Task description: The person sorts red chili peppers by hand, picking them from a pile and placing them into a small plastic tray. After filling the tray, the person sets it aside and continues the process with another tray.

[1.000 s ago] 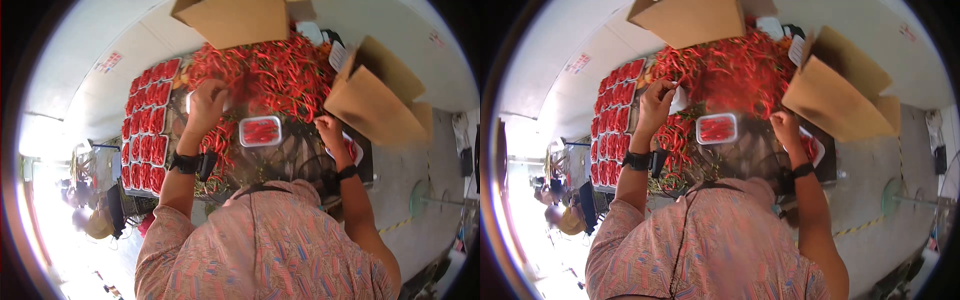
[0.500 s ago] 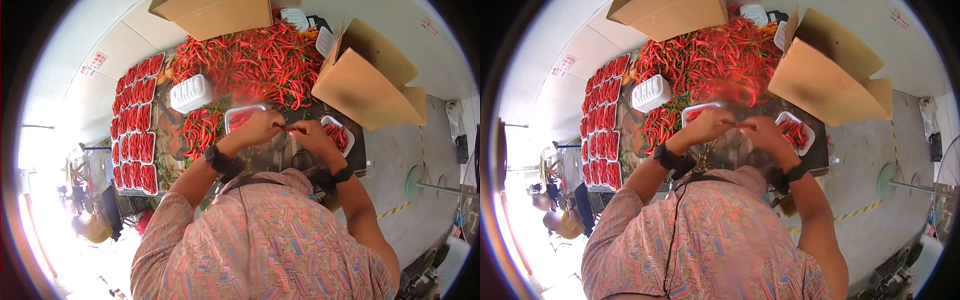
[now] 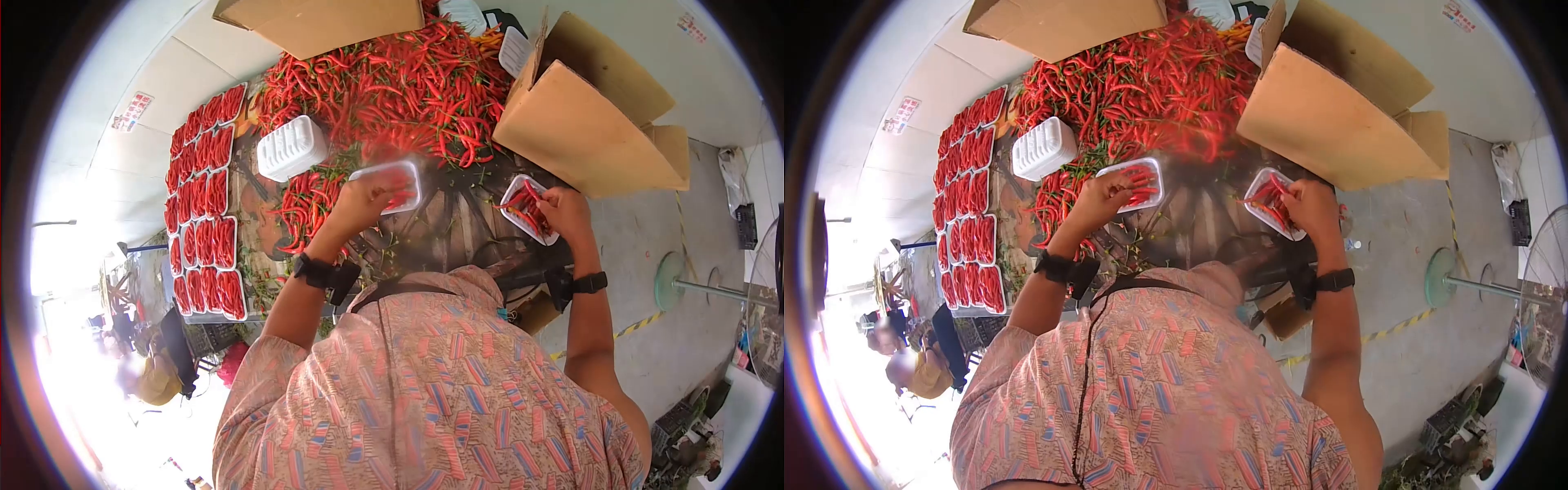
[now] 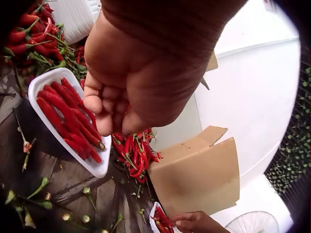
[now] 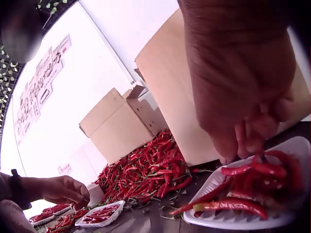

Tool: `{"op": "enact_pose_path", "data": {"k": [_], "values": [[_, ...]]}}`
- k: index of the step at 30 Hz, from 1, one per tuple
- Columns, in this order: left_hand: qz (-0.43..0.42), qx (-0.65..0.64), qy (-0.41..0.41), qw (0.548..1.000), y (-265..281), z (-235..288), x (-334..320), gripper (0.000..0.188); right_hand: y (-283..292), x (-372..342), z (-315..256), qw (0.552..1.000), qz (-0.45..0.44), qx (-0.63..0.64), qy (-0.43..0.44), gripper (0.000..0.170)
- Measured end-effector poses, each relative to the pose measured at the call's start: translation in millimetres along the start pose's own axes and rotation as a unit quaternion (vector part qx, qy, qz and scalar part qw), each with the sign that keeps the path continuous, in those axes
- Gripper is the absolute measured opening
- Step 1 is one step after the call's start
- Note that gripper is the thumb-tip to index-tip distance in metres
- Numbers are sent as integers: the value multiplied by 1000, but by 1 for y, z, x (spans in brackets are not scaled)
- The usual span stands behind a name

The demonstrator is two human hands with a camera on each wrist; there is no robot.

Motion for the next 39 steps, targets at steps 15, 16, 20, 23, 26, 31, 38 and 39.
{"op": "enact_pose_path", "data": {"k": [15, 16, 20, 23, 26, 31, 38, 39], "values": [[64, 15, -26, 998, 10, -32, -1, 13, -52, 127, -129, 954, 143, -151, 217, 13], [66, 15, -36, 997, 10, -31, -1, 15, -56, 129, -127, 953, 142, -151, 222, 13], [69, 25, -21, 997, 8, -33, -2, 12, -49, 120, -124, 962, 132, -100, 219, 17], [20, -19, 5, 1000, 7, -14, -2, 12, -35, 108, -130, 971, 84, 130, 182, 15], [67, -72, -93, 991, -1, -1, 13, 15, -40, 90, -146, 923, -2, 370, 104, 17], [7, -239, -31, 970, -10, 25, 13, 17, -56, 74, -170, 858, -43, 501, 103, 23], [-15, -259, 20, 966, -11, -3, 15, 11, -62, 68, -188, 880, -36, 446, 162, 16], [-13, -260, 20, 965, -10, -5, 14, 11, -60, 68, -188, 881, -19, 442, 166, 15]]}}
Point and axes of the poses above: each hand's wrist, its own x-axis towards the middle knuckle, its own y-axis out of the back of the hand, z = x × y, the point moved 8 cm from there along x, towards the middle knuckle, and after that the axes turned 10 degrees about y, right-handed, at the moved point
